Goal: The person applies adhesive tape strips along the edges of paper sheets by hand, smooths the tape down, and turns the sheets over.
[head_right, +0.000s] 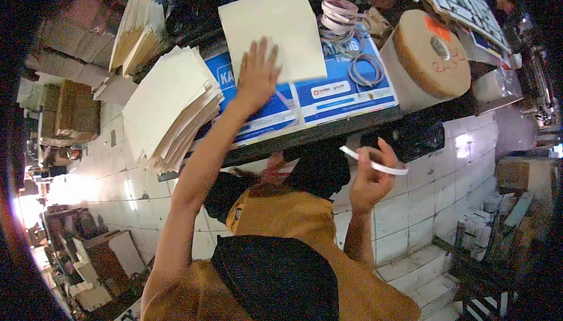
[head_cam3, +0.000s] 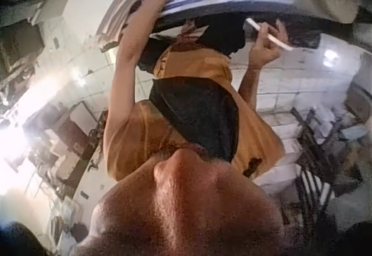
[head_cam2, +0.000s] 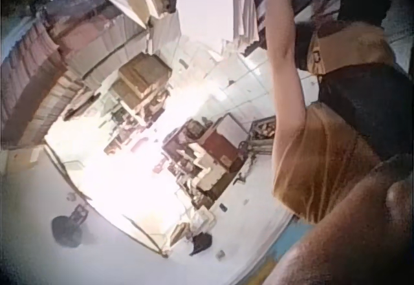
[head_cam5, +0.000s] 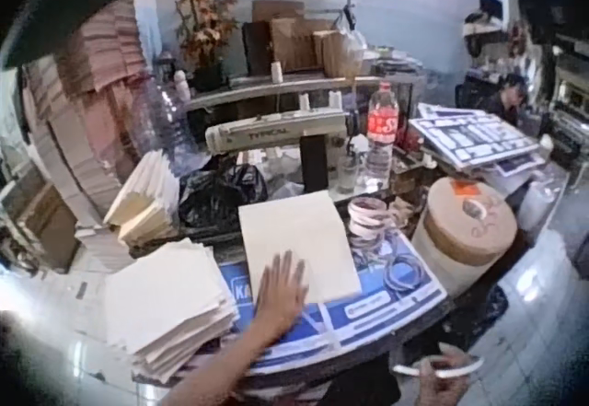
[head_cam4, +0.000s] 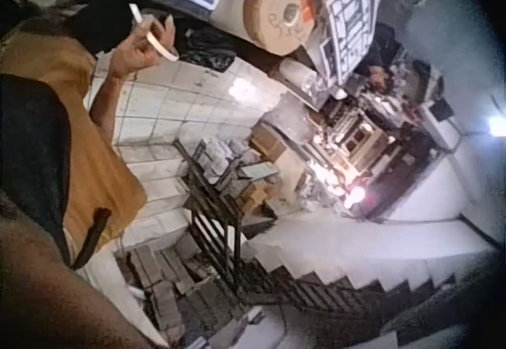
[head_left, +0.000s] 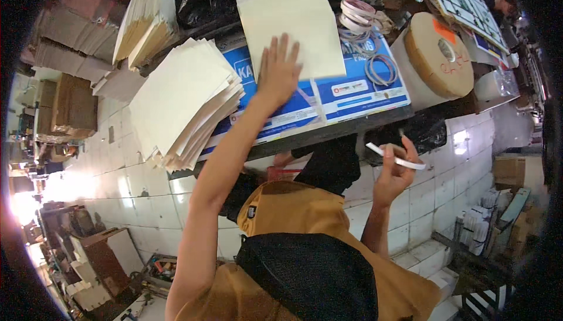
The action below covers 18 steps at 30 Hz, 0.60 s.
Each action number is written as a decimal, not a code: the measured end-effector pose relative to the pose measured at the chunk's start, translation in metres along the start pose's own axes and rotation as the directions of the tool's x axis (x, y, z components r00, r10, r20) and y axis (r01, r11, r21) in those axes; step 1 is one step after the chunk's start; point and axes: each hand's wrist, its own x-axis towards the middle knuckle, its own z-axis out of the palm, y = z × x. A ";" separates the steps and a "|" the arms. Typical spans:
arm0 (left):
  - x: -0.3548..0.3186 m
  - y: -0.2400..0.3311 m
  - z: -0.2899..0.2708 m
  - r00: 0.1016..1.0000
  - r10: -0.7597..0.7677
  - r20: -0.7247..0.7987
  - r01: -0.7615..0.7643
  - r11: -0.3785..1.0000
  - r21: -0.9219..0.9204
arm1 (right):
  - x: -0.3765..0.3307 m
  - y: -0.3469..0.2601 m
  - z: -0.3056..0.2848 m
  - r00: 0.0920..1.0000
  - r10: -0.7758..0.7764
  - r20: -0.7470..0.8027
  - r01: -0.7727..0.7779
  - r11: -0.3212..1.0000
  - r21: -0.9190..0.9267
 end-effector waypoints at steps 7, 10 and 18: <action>-0.112 0.053 -0.005 0.990 -0.099 0.098 0.118 0.970 -0.212 | -0.002 0.004 0.021 0.989 0.101 0.105 -0.091 0.991 -0.102; -0.127 0.050 -0.039 0.940 -0.331 -0.082 0.237 0.807 -0.541 | -0.006 0.016 0.051 0.954 0.038 0.298 -0.009 0.995 -0.097; -0.211 0.045 -0.062 0.924 -0.376 -0.070 0.313 0.848 -0.427 | -0.035 0.020 0.135 0.801 -0.192 0.567 0.312 0.942 -0.122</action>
